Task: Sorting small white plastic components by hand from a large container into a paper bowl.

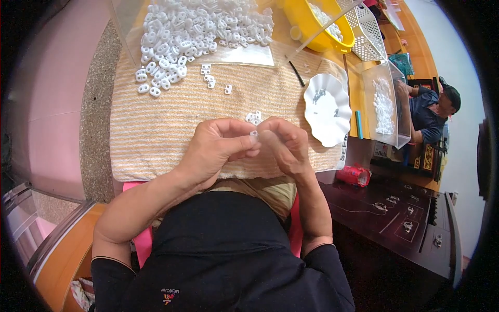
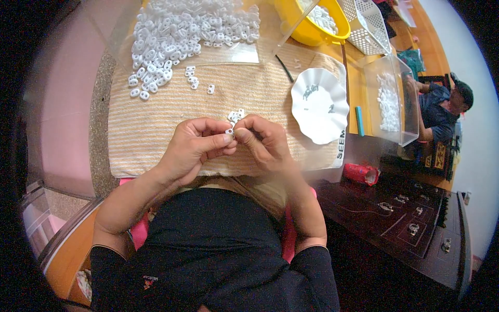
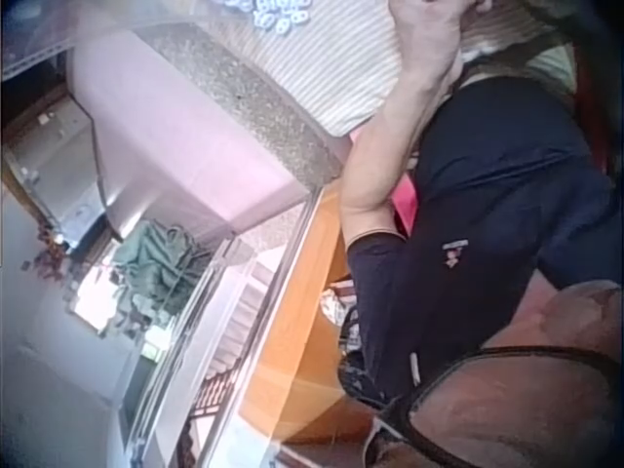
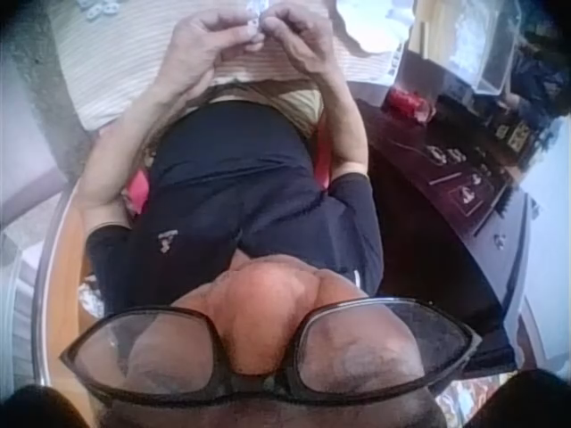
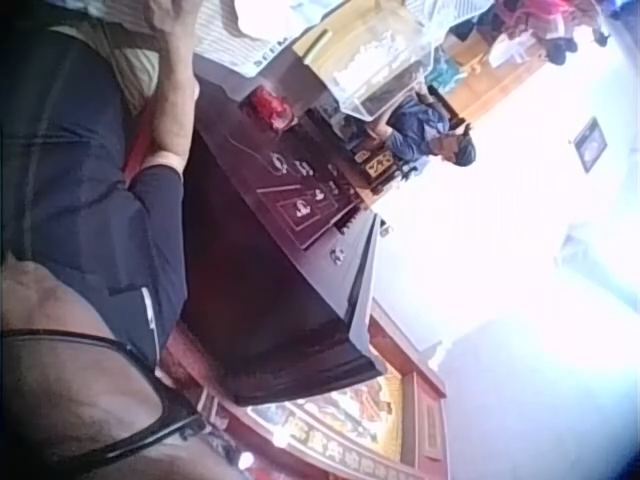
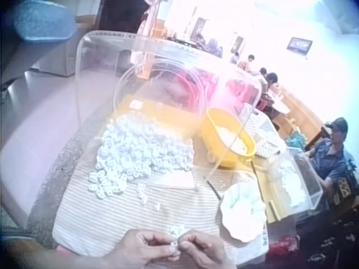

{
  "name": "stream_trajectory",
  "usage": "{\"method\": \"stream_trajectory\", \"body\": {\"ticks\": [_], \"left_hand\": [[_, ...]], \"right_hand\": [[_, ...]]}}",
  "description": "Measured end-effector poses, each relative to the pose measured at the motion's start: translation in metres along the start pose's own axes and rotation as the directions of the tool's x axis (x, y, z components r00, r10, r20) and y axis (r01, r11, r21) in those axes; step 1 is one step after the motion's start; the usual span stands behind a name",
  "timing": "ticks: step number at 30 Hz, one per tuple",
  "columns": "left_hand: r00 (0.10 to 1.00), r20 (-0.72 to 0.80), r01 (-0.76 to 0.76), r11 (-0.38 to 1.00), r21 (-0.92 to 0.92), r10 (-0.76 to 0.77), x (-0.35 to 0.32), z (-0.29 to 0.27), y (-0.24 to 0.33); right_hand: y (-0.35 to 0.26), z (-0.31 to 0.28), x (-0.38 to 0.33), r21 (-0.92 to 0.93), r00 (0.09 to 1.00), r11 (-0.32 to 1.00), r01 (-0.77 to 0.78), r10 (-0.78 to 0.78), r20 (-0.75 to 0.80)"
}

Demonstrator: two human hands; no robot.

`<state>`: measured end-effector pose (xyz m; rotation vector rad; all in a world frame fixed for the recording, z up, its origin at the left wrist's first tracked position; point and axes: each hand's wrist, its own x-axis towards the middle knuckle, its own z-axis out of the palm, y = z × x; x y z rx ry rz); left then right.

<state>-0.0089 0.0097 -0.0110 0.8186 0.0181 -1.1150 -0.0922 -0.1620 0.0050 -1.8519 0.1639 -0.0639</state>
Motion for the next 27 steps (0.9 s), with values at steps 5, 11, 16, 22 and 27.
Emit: {"method": "stream_trajectory", "body": {"ticks": [5, 11, 16, 22, 27], "left_hand": [[1.0, -0.013, -0.026, 1.0, 0.009, 0.026, -0.0014, 0.0002, -0.0026], [0.994, 0.021, -0.11, 0.991, 0.078, 0.109, -0.0012, 0.0, -0.0046], [0.995, 0.005, -0.101, 0.994, 0.031, 0.101, 0.0003, 0.0015, -0.0025], [0.996, 0.003, -0.09, 0.996, -0.018, 0.09, 0.0017, -0.0001, -0.0003], [0.997, 0.003, -0.082, 0.996, -0.022, 0.082, 0.002, -0.0019, 0.0007]], "right_hand": [[-0.0019, 0.0048, -0.0027, 0.084, 0.996, 0.994, -0.074, 0.077, -0.035], [-0.0029, 0.0057, -0.0021, 0.189, 0.995, 0.977, -0.095, 0.101, -0.021], [-0.0033, 0.0059, -0.0002, 0.209, 0.995, 0.974, -0.083, 0.093, -0.038], [-0.004, 0.0075, 0.0011, 0.256, 0.996, 0.965, -0.054, 0.071, -0.059], [-0.0067, 0.0044, 0.0022, 0.223, 0.992, 0.969, -0.105, 0.117, -0.043]]}}
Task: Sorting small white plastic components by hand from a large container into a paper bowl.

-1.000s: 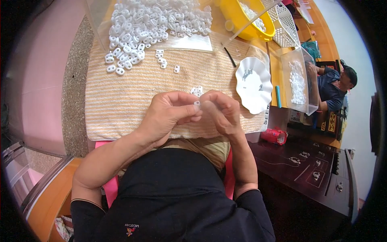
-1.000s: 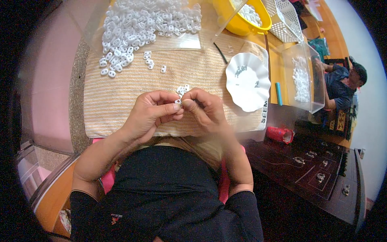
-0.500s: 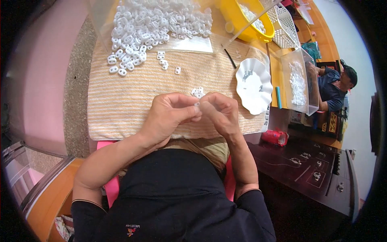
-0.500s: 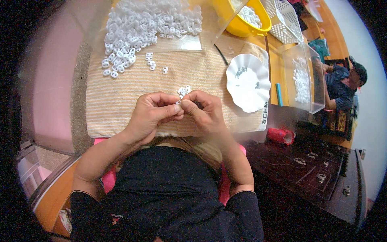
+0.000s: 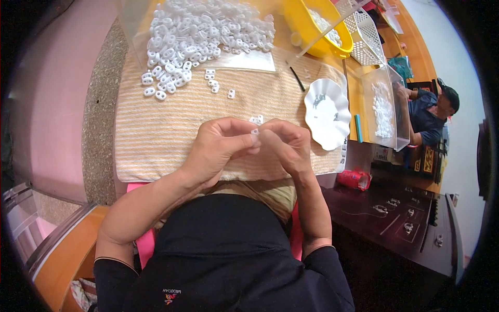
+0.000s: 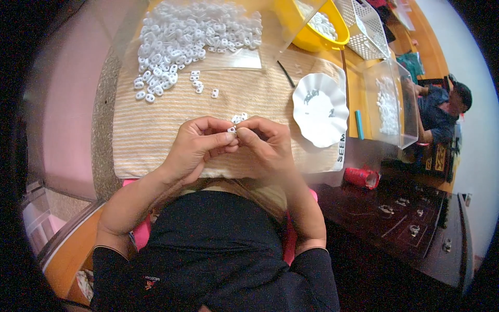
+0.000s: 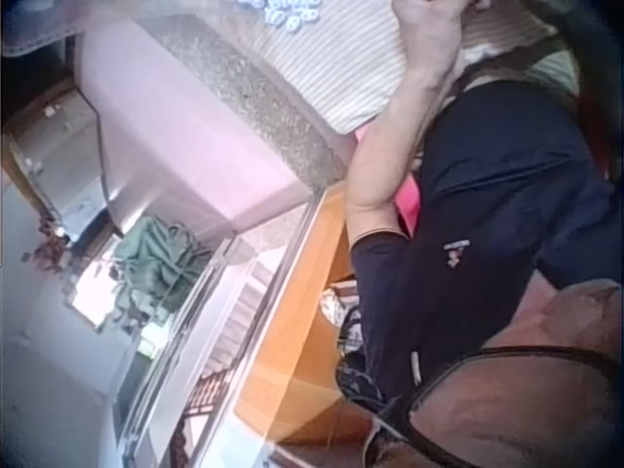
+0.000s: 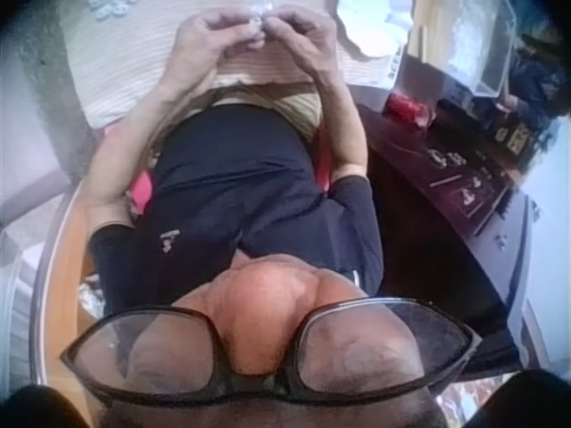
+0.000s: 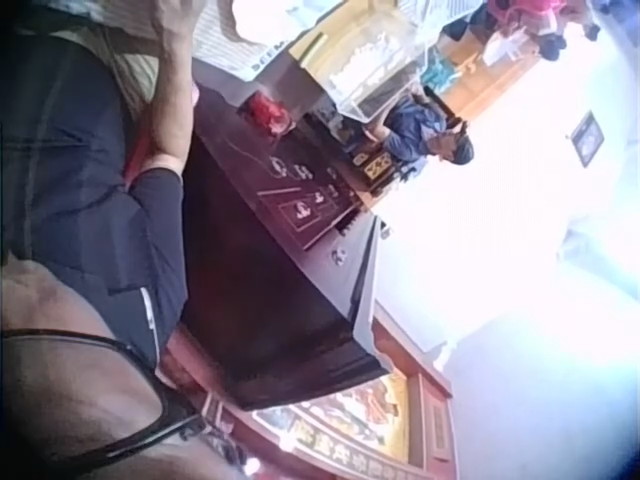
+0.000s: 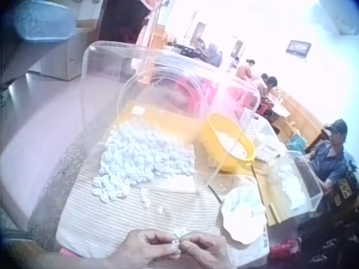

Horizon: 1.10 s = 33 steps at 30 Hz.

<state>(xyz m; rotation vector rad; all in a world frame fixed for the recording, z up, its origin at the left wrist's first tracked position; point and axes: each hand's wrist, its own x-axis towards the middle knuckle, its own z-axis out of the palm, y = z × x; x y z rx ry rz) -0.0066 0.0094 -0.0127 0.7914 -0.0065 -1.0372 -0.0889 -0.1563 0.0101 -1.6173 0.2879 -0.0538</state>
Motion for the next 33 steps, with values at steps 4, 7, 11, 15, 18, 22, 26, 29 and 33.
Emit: {"method": "stream_trajectory", "body": {"ticks": [4, 7, 11, 15, 18, 22, 26, 29, 33], "left_hand": [[1.0, -0.011, 0.011, 1.0, -0.019, -0.011, -0.001, 0.002, 0.001], [1.0, -0.008, 0.017, 1.0, -0.014, -0.017, -0.001, 0.002, 0.001], [1.0, 0.0, 0.006, 1.0, -0.014, -0.006, -0.002, 0.002, 0.003], [1.0, -0.006, -0.016, 0.999, -0.038, 0.015, -0.004, 0.005, 0.006], [0.999, -0.004, -0.034, 0.997, -0.069, 0.034, -0.006, 0.008, 0.01], [0.997, -0.02, -0.08, 0.993, -0.089, 0.079, -0.007, 0.007, 0.011], [0.992, -0.041, -0.123, 0.989, -0.077, 0.12, -0.01, 0.008, 0.016], [0.988, -0.057, -0.148, 0.985, -0.091, 0.143, -0.011, 0.009, 0.018], [0.987, -0.046, -0.158, 0.982, -0.106, 0.154, -0.011, 0.006, 0.02]], "right_hand": [[-0.004, -0.005, 0.002, -0.051, 0.999, 0.998, 0.038, -0.038, 0.014], [-0.007, -0.009, 0.004, -0.051, 0.998, 0.998, 0.034, -0.031, 0.047], [-0.013, -0.015, 0.009, -0.055, 0.993, 0.998, -0.021, 0.027, 0.116], [-0.014, -0.025, 0.019, -0.077, 0.993, 0.996, -0.046, 0.054, 0.101], [-0.018, -0.025, 0.039, -0.209, 0.999, 0.978, 0.013, -0.004, 0.042], [-0.027, -0.013, 0.08, -0.436, 0.993, 0.893, 0.108, -0.081, 0.081], [-0.026, 0.01, 0.123, -0.624, 0.966, 0.739, 0.253, -0.225, 0.126], [-0.017, 0.023, 0.151, -0.694, 0.927, 0.633, 0.342, -0.348, 0.14], [-0.014, 0.04, 0.166, -0.809, 0.941, 0.522, 0.27, -0.322, 0.106]]}}
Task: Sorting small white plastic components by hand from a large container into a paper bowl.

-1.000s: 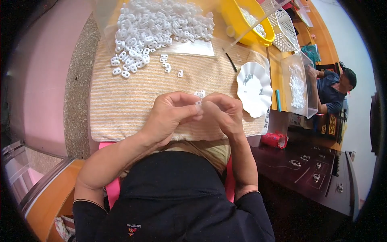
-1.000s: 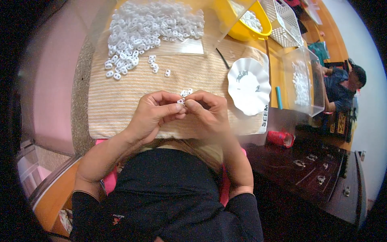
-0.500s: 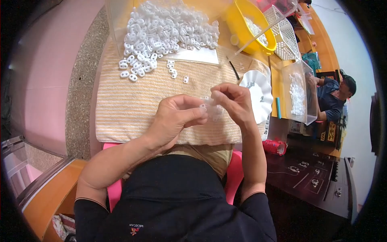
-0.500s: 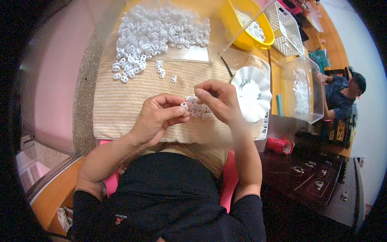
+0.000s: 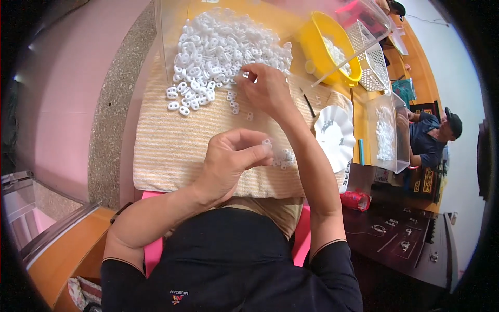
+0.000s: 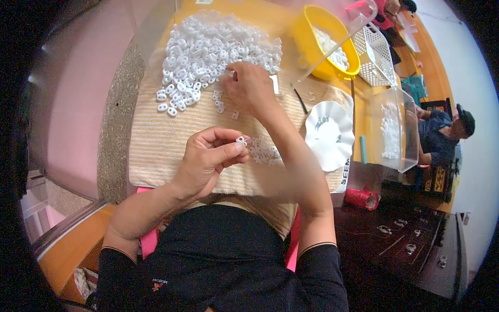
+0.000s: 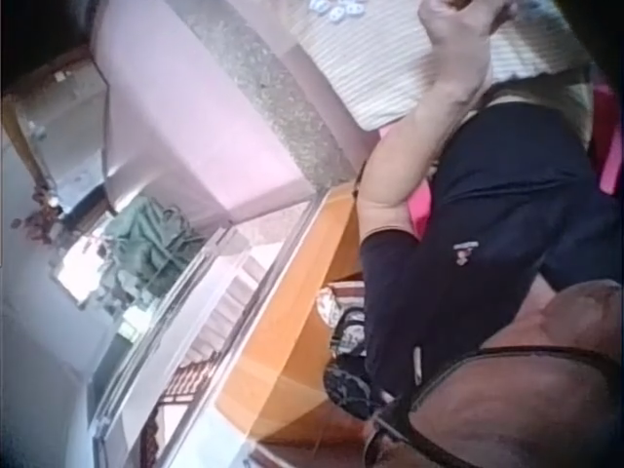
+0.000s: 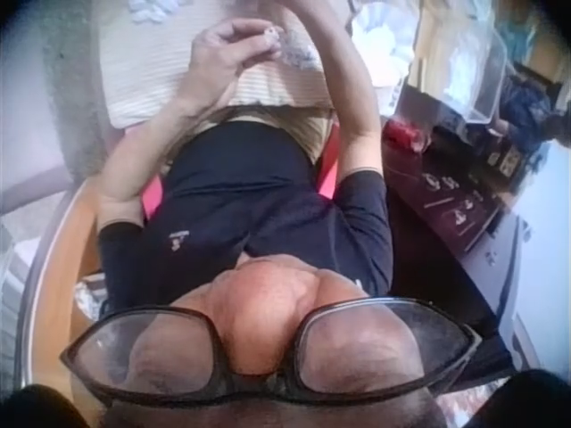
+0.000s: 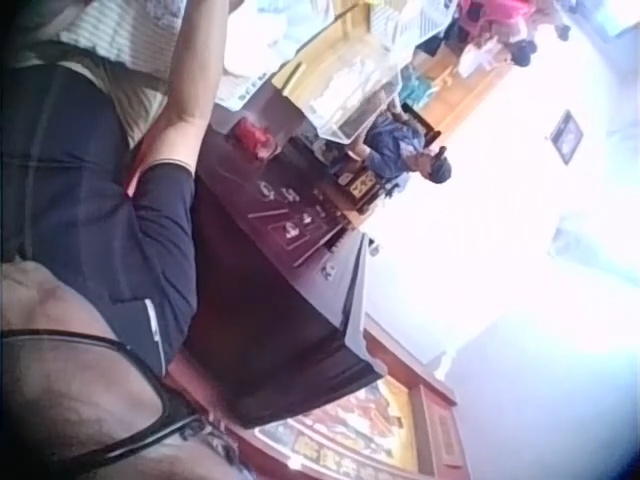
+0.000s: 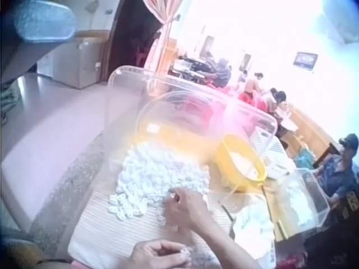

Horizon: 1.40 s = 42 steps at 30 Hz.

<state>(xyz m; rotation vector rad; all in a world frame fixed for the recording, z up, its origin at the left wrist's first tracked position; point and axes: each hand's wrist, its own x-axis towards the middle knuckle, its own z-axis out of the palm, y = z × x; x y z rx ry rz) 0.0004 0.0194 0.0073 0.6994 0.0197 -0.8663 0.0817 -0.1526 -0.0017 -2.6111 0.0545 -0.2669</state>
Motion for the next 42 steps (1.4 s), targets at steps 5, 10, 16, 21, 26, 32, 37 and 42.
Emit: {"method": "stream_trajectory", "body": {"ticks": [5, 10, 16, 21, 26, 32, 37, 42], "left_hand": [[1.0, 0.019, -0.001, 1.0, 0.012, 0.001, -0.001, 0.0, 0.002], [0.999, 0.046, -0.006, 1.0, 0.02, 0.005, 0.0, 0.001, 0.002], [1.0, 0.022, 0.009, 1.0, 0.03, -0.009, -0.001, 0.002, 0.001], [1.0, 0.018, 0.015, 1.0, 0.028, -0.015, 0.001, 0.002, -0.001], [1.0, -0.008, 0.009, 1.0, 0.006, -0.009, 0.002, 0.0, -0.001], [1.0, -0.01, 0.028, 1.0, 0.003, -0.028, 0.002, 0.001, -0.001], [0.999, -0.034, 0.025, 0.999, -0.026, -0.026, 0.004, 0.0, -0.005], [0.998, -0.048, 0.033, 0.999, -0.015, -0.034, 0.006, -0.001, -0.007]], "right_hand": [[-0.008, -0.002, 0.005, -0.07, 0.994, 0.994, -0.089, 0.093, 0.057], [0.006, -0.001, 0.004, -0.047, 1.0, 0.999, -0.015, 0.016, 0.019], [0.0, -0.005, -0.004, 0.028, 0.999, 0.999, -0.043, 0.042, 0.024], [0.022, 0.0, -0.017, 0.256, 1.0, 0.967, -0.005, 0.007, -0.005], [0.026, -0.017, -0.046, 0.444, 0.993, 0.889, -0.116, 0.093, 0.075], [0.045, -0.033, -0.078, 0.61, 0.972, 0.758, -0.233, 0.155, 0.179], [0.043, -0.041, -0.097, 0.66, 0.948, 0.68, -0.318, 0.224, 0.225], [0.029, -0.05, -0.108, 0.741, 0.924, 0.554, -0.379, 0.27, 0.27]]}}
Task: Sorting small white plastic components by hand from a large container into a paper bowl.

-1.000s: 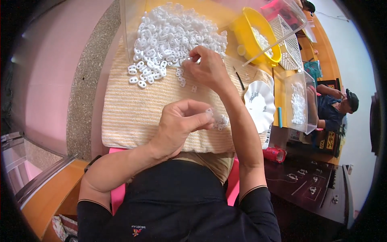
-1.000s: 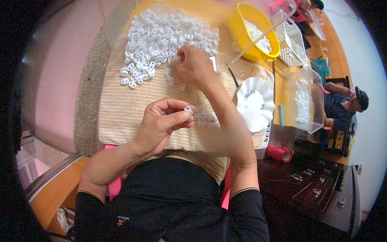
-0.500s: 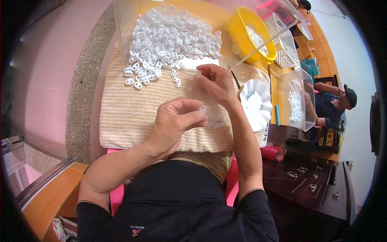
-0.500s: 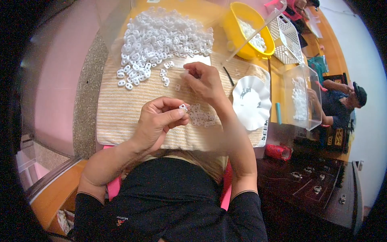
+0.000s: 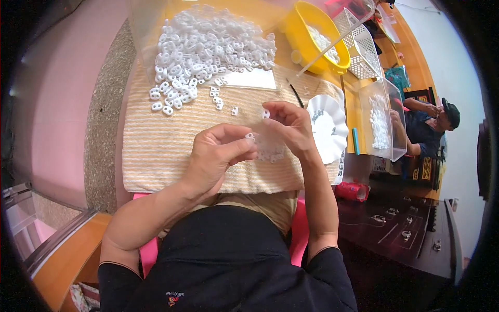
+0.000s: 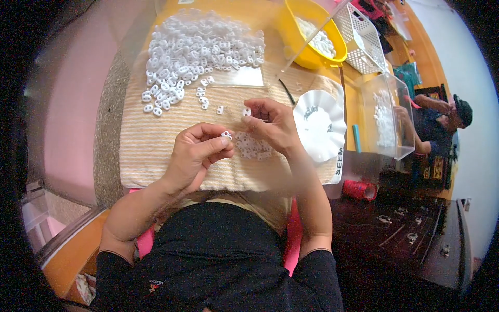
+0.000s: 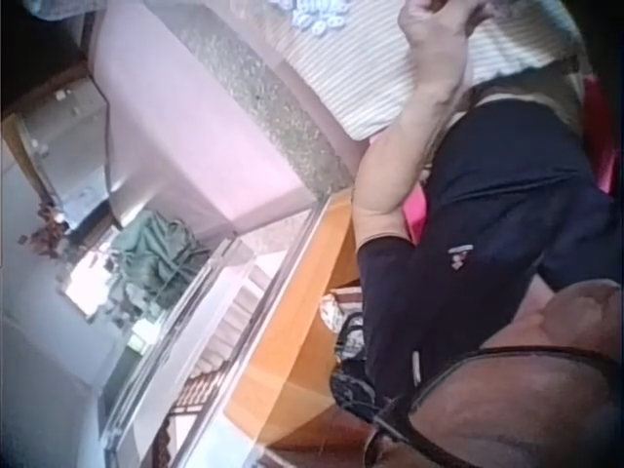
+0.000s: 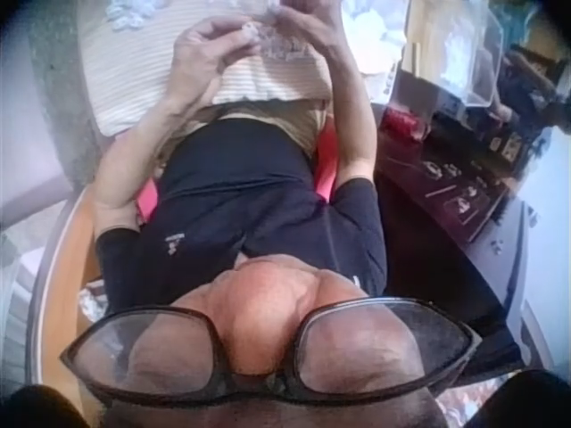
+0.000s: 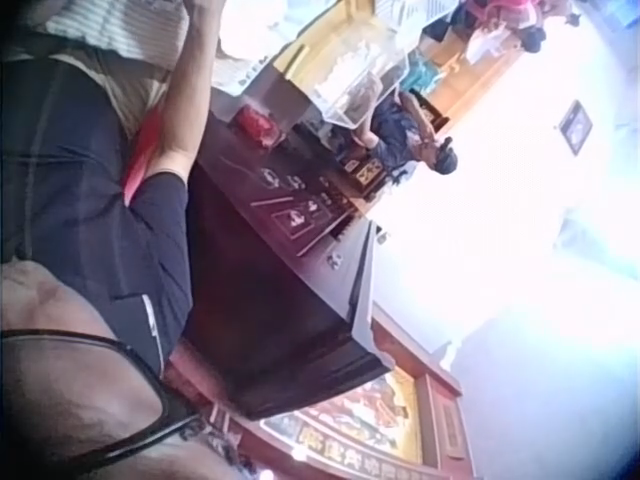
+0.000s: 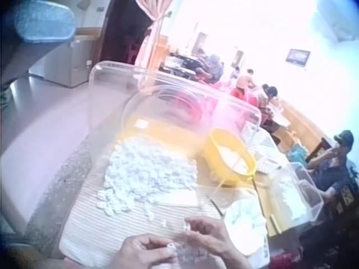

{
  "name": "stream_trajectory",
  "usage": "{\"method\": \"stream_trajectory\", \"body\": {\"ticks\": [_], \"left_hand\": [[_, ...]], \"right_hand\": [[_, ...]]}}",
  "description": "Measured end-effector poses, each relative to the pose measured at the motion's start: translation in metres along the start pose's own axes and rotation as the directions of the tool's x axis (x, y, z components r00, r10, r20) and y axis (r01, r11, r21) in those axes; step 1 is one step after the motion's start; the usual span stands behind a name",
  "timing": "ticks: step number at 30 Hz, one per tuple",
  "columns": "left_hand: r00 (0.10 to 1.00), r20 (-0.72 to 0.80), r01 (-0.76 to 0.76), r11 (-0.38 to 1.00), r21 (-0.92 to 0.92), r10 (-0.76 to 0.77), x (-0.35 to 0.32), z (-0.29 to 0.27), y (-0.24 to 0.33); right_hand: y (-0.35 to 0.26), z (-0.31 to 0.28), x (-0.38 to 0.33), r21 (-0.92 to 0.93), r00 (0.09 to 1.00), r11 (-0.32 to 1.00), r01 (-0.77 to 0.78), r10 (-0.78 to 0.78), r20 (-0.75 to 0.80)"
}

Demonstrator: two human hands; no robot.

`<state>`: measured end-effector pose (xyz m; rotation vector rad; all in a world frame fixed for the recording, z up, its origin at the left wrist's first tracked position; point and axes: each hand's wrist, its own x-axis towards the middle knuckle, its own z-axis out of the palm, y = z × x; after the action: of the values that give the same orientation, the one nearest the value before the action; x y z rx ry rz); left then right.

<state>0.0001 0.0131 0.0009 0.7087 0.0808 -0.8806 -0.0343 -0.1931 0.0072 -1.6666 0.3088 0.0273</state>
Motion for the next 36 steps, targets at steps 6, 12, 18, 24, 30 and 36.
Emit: {"method": "stream_trajectory", "body": {"ticks": [6, 12, 18, 24, 30, 36], "left_hand": [[0.999, 0.011, 0.031, 0.999, 0.017, -0.031, 0.002, -0.004, -0.001], [0.999, 0.014, 0.04, 0.999, 0.022, -0.04, 0.003, -0.005, -0.001], [0.999, 0.009, 0.046, 0.999, 0.028, -0.046, 0.003, -0.005, -0.002], [0.999, 0.007, 0.043, 0.998, 0.037, -0.044, 0.003, -0.005, -0.001], [0.999, -0.005, 0.039, 0.999, 0.037, -0.039, 0.003, -0.003, -0.001], [0.999, -0.02, 0.033, 0.999, 0.039, -0.032, 0.004, -0.003, -0.002]], "right_hand": [[0.001, -0.002, -0.006, 0.041, 1.0, 0.999, 0.019, -0.019, 0.007], [0.003, 0.002, -0.01, 0.064, 1.0, 0.998, 0.016, -0.015, -0.014], [0.007, 0.001, -0.009, 0.063, 0.999, 0.998, 0.022, -0.02, -0.032], [0.006, 0.002, -0.009, 0.079, 0.998, 0.997, 0.002, 0.003, -0.065], [0.003, 0.002, -0.012, 0.039, 0.999, 0.999, 0.015, -0.014, -0.044], [0.002, 0.002, -0.014, 0.072, 0.998, 0.997, 0.04, -0.044, 0.053]]}}
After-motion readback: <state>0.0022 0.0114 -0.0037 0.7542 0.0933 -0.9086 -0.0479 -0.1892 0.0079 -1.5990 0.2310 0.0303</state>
